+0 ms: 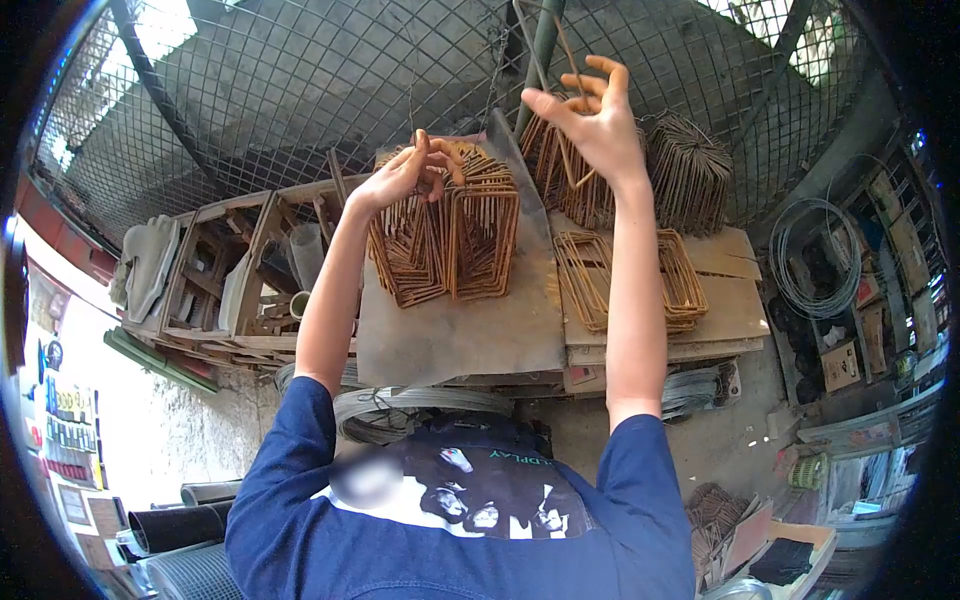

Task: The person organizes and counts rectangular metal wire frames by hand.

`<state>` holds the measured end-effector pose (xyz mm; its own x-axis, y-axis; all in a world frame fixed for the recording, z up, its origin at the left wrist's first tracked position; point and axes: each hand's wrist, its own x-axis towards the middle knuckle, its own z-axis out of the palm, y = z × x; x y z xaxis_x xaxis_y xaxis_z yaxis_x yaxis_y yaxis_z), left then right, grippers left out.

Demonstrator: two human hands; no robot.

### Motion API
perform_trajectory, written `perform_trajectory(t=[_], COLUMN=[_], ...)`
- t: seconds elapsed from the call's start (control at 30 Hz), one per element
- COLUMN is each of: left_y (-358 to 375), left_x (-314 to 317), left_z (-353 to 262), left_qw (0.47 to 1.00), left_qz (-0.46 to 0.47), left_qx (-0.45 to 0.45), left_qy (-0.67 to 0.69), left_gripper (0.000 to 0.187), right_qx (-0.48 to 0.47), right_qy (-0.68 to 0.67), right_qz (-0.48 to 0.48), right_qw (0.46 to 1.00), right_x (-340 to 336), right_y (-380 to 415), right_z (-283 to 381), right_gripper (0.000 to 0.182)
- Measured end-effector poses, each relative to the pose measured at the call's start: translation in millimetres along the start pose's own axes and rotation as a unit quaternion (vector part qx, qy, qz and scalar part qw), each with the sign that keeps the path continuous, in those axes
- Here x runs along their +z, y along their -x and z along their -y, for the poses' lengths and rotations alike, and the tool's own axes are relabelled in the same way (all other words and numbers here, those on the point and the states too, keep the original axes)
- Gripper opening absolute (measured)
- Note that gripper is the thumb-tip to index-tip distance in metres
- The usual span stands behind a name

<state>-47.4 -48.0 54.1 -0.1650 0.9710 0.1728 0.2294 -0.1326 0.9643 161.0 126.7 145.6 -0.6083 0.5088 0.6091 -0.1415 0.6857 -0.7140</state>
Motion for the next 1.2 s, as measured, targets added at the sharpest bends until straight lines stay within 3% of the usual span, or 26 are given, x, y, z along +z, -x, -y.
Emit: perform_trajectory(t=[0.07, 0.17, 0.3, 0.4, 0.53, 0.67, 0.73, 0.8, 0.87, 0.9, 0.93, 1.0, 1.03, 1.07, 1.13, 1.2], left_y=[-1, -1, 2, -5, 0, 2, 2, 4, 4, 3, 3, 3, 4, 4, 6, 2], left_x=[-1, -1, 3, 1, 4, 3, 5, 10, 14, 15, 16, 20, 22, 23, 25, 16], left_z=[1, 2, -1, 15, 14, 14, 13, 9, 8, 9, 9, 8, 7, 7, 6, 10], left_qw=[1.0, 1.0, 0.998, 0.994, 0.993, 0.994, 0.994, 0.994, 0.994, 0.993, 0.99, 0.989, 0.987, 0.987, 0.976, 0.974], left_qz=[0.003, 0.0, -0.043, -0.043, -0.075, -0.061, -0.077, -0.086, -0.095, -0.11, -0.125, -0.137, -0.151, -0.151, -0.215, -0.215], left_qx=[0.0, -0.007, 0.008, 0.025, 0.043, 0.038, 0.052, 0.049, 0.046, 0.053, 0.061, 0.053, 0.047, 0.046, 0.037, 0.065], left_qy=[0.004, -0.001, 0.041, 0.102, 0.081, 0.077, 0.061, 0.042, 0.022, 0.002, -0.019, -0.009, 0.001, 0.0, 0.014, 0.035], left_gripper=[0.07, 0.071, 0.062, 0.056, 0.053, 0.054, 0.055, 0.056, 0.057, 0.056, 0.055, 0.056, 0.056, 0.056, 0.06, 0.06], right_qx=[0.002, 0.017, 0.078, 0.127, 0.053, 0.1, 0.078, 0.054, -0.075, -0.073, -0.125, -0.115, -0.143, -0.142, -0.087, -0.124], right_qy=[0.014, 0.092, 0.085, 0.165, 0.201, 0.224, 0.354, 0.322, 0.16, 0.085, 0.094, 0.063, 0.056, 0.055, -0.067, -0.101], right_qz=[0.0, 0.076, 0.125, 0.095, -0.057, -0.058, -0.054, -0.057, -0.116, -0.111, -0.146, -0.149, -0.167, -0.168, -0.051, -0.069], right_qw=[1.0, 0.993, 0.985, 0.973, 0.977, 0.968, 0.93, 0.943, 0.977, 0.987, 0.977, 0.98, 0.974, 0.974, 0.993, 0.985], right_x=[-1, 3, 24, 53, 102, 129, 135, 135, 133, 132, 131, 125, 125, 124, 124, 127], right_y=[-8, -7, 38, 85, 146, 175, 182, 172, 150, 138, 124, 102, 93, 88, 83, 70], right_z=[1, -4, -2, -8, -49, -58, -62, -66, -64, -53, -44, -28, -27, -24, -18, -13], right_gripper=[0.111, 0.117, 0.11, 0.108, 0.103, 0.099, 0.1, 0.095, 0.081, 0.069, 0.058, 0.043, 0.025, 0.025, 0.017, 0.014])
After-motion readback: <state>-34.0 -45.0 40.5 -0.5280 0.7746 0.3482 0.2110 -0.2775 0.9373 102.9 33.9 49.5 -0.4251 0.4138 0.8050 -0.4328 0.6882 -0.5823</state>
